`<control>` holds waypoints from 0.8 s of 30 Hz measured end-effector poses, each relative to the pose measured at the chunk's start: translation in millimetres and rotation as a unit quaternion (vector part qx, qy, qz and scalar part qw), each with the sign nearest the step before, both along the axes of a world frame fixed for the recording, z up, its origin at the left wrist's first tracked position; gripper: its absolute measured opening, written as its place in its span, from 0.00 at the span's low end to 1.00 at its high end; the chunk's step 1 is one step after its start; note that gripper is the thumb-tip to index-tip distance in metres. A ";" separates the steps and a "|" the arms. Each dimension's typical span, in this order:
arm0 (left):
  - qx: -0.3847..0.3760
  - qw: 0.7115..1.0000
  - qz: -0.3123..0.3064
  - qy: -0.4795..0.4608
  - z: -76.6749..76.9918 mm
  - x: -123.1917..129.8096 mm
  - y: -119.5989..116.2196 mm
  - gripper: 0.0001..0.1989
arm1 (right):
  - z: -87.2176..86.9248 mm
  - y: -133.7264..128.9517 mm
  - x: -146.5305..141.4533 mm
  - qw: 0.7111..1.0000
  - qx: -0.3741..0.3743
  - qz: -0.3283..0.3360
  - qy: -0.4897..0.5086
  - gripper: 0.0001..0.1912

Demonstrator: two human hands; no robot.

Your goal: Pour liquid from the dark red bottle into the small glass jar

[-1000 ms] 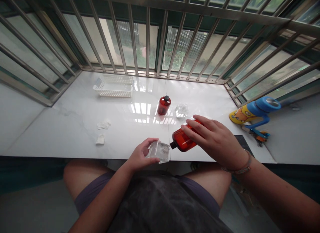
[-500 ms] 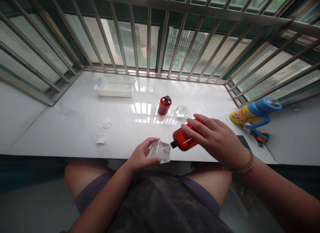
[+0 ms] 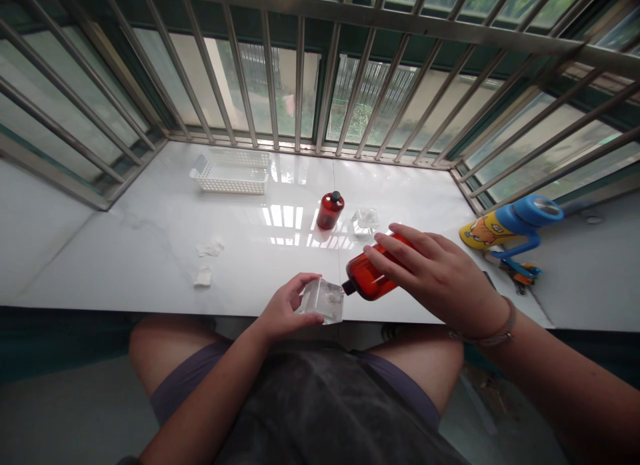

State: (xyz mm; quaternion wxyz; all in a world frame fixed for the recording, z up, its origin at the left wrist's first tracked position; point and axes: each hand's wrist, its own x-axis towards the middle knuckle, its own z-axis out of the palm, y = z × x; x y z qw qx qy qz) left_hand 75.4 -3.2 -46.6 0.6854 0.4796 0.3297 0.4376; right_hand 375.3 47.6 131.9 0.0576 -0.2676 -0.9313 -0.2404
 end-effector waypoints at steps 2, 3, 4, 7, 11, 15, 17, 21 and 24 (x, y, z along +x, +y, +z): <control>-0.003 1.000 0.004 0.000 1.1 0.4 -0.1 0.40 | 1.5 0.2 -1.0 1.000 0.004 0.005 0.004 0.25; -0.003 1.000 0.006 -0.002 1.6 0.6 -0.1 0.40 | 2.3 0.3 -1.6 1.000 0.005 0.008 0.006 0.25; -0.004 1.000 0.007 -0.004 1.9 0.8 -0.1 0.40 | 3.1 0.4 -2.3 1.000 0.005 0.010 0.008 0.25; -0.004 1.000 0.011 -0.011 2.0 1.4 0.3 0.40 | 5.8 0.8 -4.3 1.000 0.012 0.016 0.009 0.25; -0.010 1.000 0.012 -0.014 0.8 2.1 0.4 0.40 | 9.5 0.9 -6.1 0.999 0.031 0.021 0.002 0.23; -0.011 1.000 0.016 -0.011 -0.8 2.9 0.3 0.40 | 13.1 1.5 -7.0 0.999 0.039 0.028 -0.008 0.22; -0.009 1.000 0.016 -0.015 -1.3 3.2 0.3 0.40 | 15.2 2.2 -7.9 0.999 0.041 0.035 -0.012 0.23; -0.005 1.000 0.015 -0.022 -1.7 3.1 0.6 0.40 | 20.6 3.4 -10.8 0.997 0.048 0.052 -0.018 0.23; -0.010 0.999 0.012 -0.030 -2.6 2.9 0.6 0.40 | 24.9 3.8 -13.2 0.996 0.057 0.058 -0.025 0.22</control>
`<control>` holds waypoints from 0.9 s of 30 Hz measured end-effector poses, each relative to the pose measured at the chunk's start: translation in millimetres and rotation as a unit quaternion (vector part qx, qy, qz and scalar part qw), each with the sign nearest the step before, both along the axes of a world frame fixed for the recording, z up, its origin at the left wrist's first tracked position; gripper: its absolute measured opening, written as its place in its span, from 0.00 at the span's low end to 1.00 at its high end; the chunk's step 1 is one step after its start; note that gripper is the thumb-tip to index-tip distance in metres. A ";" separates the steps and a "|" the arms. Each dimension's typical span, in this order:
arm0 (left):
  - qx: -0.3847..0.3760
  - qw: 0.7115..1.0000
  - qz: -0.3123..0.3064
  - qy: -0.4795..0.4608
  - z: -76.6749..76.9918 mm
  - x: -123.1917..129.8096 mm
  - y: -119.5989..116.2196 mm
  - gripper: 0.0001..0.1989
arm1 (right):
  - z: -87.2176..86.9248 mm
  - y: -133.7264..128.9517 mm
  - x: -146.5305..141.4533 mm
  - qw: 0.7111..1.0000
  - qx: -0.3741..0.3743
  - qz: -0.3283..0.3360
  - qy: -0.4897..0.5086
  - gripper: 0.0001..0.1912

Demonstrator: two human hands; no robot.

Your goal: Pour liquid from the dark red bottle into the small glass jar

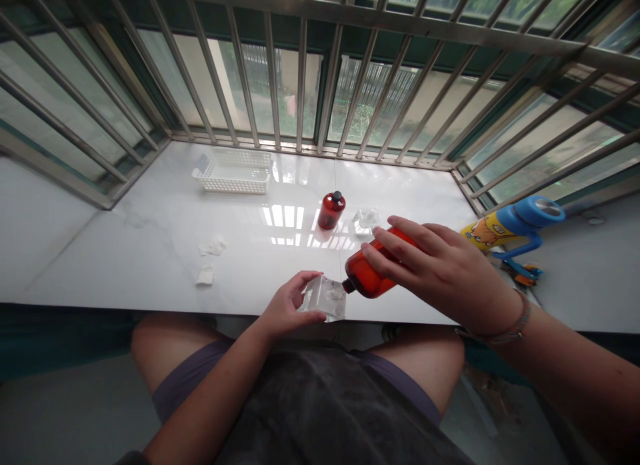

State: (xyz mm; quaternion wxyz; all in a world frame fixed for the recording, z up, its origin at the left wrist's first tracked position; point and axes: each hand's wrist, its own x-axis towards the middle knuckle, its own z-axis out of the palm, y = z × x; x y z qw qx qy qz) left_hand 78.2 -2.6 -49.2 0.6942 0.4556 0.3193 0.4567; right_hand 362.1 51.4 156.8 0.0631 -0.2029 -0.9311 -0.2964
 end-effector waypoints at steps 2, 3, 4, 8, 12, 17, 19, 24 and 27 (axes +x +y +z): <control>0.000 1.000 -0.001 -0.004 -0.9 0.0 -0.1 0.40 | 2.6 0.1 -1.5 1.000 0.006 0.001 -0.005 0.22; 0.002 1.000 -0.001 -0.006 -1.4 0.0 -0.2 0.40 | 3.8 0.2 -2.1 1.000 0.009 0.001 -0.008 0.22; 0.005 1.000 0.000 -0.009 -1.9 0.0 -0.3 0.40 | 4.8 0.2 -2.6 1.000 0.011 0.001 -0.011 0.22; 0.011 1.000 0.007 -0.021 -4.2 0.3 -0.1 0.41 | 6.9 0.2 -3.3 1.000 0.004 -0.005 -0.014 0.23; 0.008 0.999 0.006 -0.031 -7.0 0.6 0.6 0.41 | 7.0 0.2 -2.9 0.999 -0.036 -0.027 0.005 0.26; 0.009 0.999 0.011 -0.037 -9.0 1.4 1.1 0.41 | 9.3 0.6 -4.0 1.000 -0.027 -0.014 0.004 0.25; 0.014 0.999 0.012 -0.033 -9.4 1.7 1.3 0.41 | 10.7 0.8 -4.6 1.000 -0.021 -0.013 -0.003 0.24; 0.017 0.999 0.006 -0.035 -10.4 1.5 2.1 0.41 | 12.6 1.4 -5.5 0.999 -0.042 -0.015 -0.002 0.26; 0.018 0.999 0.004 -0.036 -10.4 1.2 2.1 0.41 | 13.2 1.2 -6.8 0.998 -0.061 -0.017 0.011 0.26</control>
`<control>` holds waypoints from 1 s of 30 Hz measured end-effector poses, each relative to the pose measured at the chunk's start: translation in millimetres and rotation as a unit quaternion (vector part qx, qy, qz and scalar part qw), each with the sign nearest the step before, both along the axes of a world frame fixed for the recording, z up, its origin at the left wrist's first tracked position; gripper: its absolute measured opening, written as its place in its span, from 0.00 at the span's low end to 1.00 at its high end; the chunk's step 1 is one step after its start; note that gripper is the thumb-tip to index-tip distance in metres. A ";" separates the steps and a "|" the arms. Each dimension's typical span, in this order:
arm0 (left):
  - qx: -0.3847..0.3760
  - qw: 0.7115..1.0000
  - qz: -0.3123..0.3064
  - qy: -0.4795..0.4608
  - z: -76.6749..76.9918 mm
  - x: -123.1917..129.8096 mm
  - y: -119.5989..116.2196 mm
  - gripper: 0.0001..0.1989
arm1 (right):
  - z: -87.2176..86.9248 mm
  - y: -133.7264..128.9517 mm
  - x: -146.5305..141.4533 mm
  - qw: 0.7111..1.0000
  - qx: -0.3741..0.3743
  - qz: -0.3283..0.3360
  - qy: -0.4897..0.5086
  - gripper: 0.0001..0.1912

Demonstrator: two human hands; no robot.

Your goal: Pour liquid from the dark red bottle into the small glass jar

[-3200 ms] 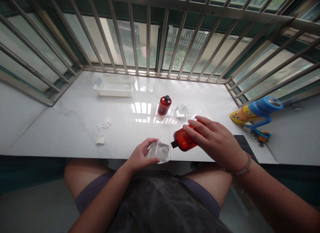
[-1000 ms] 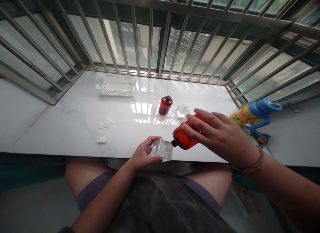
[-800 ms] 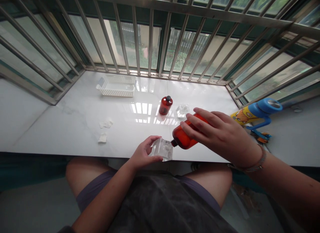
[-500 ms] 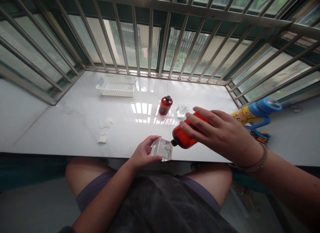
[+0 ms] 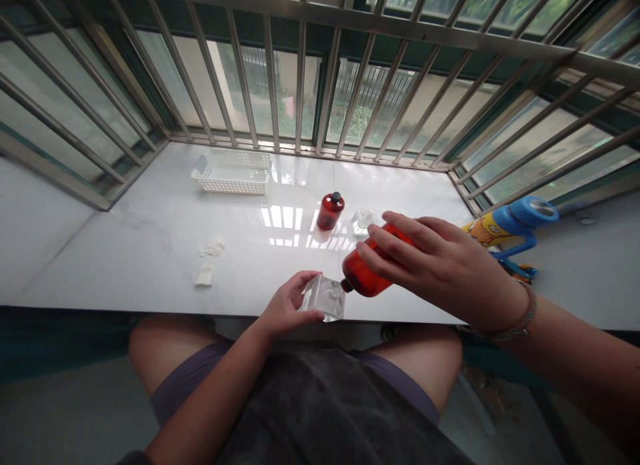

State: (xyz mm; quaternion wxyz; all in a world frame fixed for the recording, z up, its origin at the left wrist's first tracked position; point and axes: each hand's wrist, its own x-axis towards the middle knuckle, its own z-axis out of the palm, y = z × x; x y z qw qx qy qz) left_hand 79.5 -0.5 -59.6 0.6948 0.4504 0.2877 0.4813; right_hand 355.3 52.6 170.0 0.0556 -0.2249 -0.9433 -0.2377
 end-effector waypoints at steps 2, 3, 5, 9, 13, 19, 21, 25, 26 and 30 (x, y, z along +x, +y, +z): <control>0.000 1.000 -0.001 0.002 0.1 0.1 -0.1 0.41 | 0.9 -0.4 -1.0 1.000 -0.023 -0.007 0.009 0.27; 0.000 1.000 -0.001 0.003 0.2 0.2 -0.1 0.41 | 1.5 -0.7 -1.5 0.999 -0.037 -0.012 0.012 0.27; 0.001 1.000 0.000 0.003 0.4 0.7 -0.1 0.41 | 2.9 -1.0 -2.4 0.998 -0.060 -0.024 0.013 0.29; 0.005 1.000 -0.002 -0.007 1.5 1.6 0.1 0.40 | 5.7 -0.5 -4.4 0.995 -0.090 -0.028 0.023 0.29; 0.004 1.000 -0.003 -0.014 2.4 2.0 0.0 0.41 | 8.9 1.1 -7.1 0.994 -0.100 -0.020 0.028 0.28; 0.000 1.000 0.000 -0.021 0.4 2.1 1.0 0.41 | 10.5 2.8 -9.5 0.998 -0.062 -0.003 -0.010 0.26; -0.004 1.000 -0.001 -0.023 -0.1 2.1 1.0 0.41 | 9.9 3.0 -9.7 0.998 -0.055 0.008 -0.008 0.26; -0.011 1.000 0.002 -0.024 0.6 2.2 0.9 0.41 | 10.6 2.7 -10.2 0.998 -0.064 0.007 -0.002 0.26; -0.011 1.000 0.002 -0.022 1.1 2.2 0.9 0.41 | 11.3 2.5 -10.3 0.998 -0.066 0.003 -0.005 0.27; -0.007 1.000 0.003 -0.023 2.8 2.4 1.5 0.41 | 13.8 1.8 -10.5 0.998 -0.068 -0.004 -0.009 0.27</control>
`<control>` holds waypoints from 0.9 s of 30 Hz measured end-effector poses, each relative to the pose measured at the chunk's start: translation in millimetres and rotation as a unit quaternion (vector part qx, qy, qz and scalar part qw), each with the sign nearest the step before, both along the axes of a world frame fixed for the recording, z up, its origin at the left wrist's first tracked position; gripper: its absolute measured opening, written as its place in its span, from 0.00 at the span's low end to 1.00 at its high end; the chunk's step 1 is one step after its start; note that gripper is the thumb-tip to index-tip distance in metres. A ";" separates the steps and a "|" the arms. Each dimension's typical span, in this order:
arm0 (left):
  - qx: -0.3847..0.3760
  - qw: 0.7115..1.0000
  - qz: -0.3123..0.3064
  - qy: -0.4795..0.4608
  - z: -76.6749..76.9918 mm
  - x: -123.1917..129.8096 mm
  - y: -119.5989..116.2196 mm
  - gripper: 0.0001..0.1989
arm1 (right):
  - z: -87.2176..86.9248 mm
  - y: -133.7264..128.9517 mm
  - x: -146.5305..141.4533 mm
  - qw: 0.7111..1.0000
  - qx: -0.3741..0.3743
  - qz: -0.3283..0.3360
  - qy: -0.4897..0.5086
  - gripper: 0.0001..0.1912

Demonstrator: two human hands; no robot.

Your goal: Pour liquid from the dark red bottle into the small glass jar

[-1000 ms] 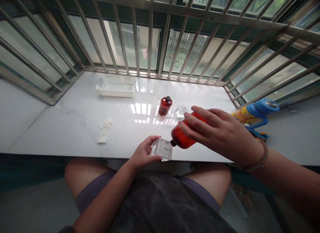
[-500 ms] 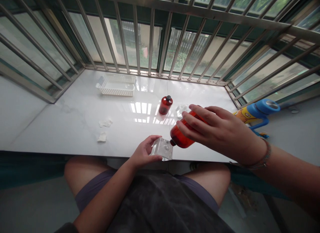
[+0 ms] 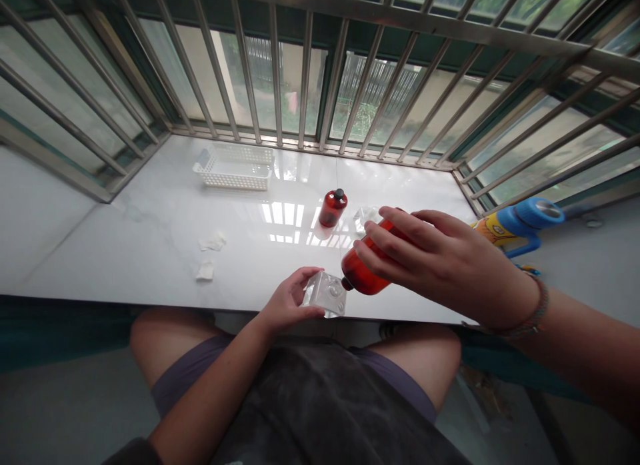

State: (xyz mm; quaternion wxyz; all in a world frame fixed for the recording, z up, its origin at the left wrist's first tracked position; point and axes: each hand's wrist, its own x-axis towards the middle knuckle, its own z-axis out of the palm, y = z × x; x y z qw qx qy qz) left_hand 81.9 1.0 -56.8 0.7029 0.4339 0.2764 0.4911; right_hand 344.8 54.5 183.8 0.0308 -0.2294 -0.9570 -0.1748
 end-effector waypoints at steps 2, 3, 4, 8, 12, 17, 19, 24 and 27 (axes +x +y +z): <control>0.001 1.000 0.001 -0.002 0.1 0.4 0.4 0.41 | 0.6 -0.1 0.0 1.000 -0.004 -0.001 0.001 0.28; 0.001 1.000 0.000 -0.003 0.0 0.6 0.5 0.41 | 0.8 0.0 0.0 1.000 -0.007 -0.001 0.002 0.28; 0.001 1.000 0.000 -0.004 -0.2 0.8 0.7 0.41 | 1.0 0.1 0.0 1.000 -0.008 0.000 0.003 0.28; 0.002 1.000 -0.004 -0.009 -1.1 1.8 1.6 0.41 | 2.0 0.6 0.1 1.000 0.018 0.011 -0.013 0.26; -0.002 1.000 -0.011 -0.015 -0.7 2.9 2.5 0.40 | 3.9 1.1 -0.5 1.000 0.009 0.009 -0.011 0.26; 0.002 1.000 -0.008 -0.015 -0.4 5.1 3.3 0.40 | 6.1 1.1 -1.9 1.000 -0.018 0.011 0.018 0.29; 0.003 1.000 -0.006 -0.015 -0.7 5.6 3.1 0.41 | 4.0 1.2 -1.1 1.000 0.008 0.014 0.005 0.29; -0.001 1.000 0.003 -0.023 2.1 5.0 0.7 0.40 | -22.7 2.2 7.7 0.998 0.065 0.006 0.003 0.25; 0.003 0.999 0.005 -0.032 6.8 3.7 -1.6 0.39 | -54.4 0.5 14.6 0.997 0.005 -0.031 0.066 0.29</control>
